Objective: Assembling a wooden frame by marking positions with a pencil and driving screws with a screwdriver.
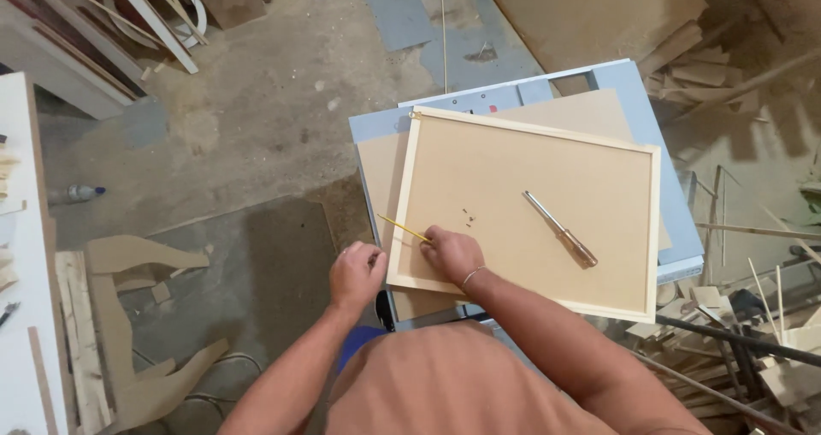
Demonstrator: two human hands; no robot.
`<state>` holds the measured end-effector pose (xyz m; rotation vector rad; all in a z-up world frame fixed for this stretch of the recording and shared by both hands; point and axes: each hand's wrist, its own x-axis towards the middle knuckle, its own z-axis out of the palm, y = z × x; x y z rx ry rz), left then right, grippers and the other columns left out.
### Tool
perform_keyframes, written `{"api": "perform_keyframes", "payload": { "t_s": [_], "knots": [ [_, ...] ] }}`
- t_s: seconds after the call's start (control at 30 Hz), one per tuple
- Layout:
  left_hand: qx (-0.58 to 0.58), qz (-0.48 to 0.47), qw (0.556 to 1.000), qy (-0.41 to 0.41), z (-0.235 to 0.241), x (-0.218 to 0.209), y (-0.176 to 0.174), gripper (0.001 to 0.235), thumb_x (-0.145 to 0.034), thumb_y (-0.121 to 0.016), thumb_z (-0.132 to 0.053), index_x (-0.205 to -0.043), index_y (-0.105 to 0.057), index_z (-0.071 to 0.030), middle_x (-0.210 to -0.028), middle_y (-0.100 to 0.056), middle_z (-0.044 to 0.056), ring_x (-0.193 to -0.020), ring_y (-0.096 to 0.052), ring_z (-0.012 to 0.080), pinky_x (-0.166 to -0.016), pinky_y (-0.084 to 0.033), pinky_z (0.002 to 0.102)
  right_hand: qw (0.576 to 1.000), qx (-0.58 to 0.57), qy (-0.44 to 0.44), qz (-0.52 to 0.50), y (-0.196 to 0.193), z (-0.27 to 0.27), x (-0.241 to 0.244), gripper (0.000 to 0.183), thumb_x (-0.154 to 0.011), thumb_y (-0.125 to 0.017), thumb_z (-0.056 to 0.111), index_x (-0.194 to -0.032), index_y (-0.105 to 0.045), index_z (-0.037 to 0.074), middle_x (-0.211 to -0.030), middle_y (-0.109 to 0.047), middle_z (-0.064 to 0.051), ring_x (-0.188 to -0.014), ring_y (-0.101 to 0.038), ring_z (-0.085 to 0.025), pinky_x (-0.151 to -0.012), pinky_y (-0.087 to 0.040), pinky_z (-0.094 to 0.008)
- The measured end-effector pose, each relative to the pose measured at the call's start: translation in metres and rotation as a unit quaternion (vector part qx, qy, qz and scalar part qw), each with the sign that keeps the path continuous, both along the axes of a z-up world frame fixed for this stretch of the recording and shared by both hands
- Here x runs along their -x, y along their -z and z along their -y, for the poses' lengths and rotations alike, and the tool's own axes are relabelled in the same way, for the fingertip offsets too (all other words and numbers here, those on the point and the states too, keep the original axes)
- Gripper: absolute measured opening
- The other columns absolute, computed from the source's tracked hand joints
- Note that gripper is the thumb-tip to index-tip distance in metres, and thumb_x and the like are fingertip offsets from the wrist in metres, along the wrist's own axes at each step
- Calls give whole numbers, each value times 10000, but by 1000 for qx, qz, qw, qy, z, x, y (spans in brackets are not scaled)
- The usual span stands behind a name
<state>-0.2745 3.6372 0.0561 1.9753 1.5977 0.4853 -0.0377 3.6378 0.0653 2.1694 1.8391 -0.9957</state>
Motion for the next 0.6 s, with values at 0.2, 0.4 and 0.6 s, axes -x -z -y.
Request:
{"api": "perform_keyframes", "payload": {
  "t_s": [0.2, 0.4, 0.6],
  "knots": [
    [121, 87, 986, -73, 33, 10, -21, 104, -871, -704, -341, -870, -754, -250, -826, -677, 40, -882, -707, 294, -786, -579, 432, 1000, 7, 17, 3, 2, -13, 4, 298, -883, -642, 479, -1074, -701, 258, -1012, -771, -146, -1070, -727, -380, -905, -588, -495],
    [142, 116, 980, -74, 34, 2, -18, 95, -861, -726, -352, -872, -761, -264, -823, -695, 14, -863, -718, 260, -769, -585, 403, 1000, 28, -4, -6, -12, -14, 14, 292, -920, -601, 416, -1147, -655, 240, -1046, -757, -181, -1096, -711, -401, -946, -576, -508],
    [112, 116, 986, -27, 28, -6, -29, 97, -867, -715, -364, -866, -754, -275, -828, -691, 7, -874, -713, 272, -762, -585, 411, 1000, 20, 6, -10, -10, -12, 13, 265, -893, -596, 394, -1058, -686, 206, -1011, -764, -179, -1068, -721, -401, -911, -586, -508]
  ]
}}
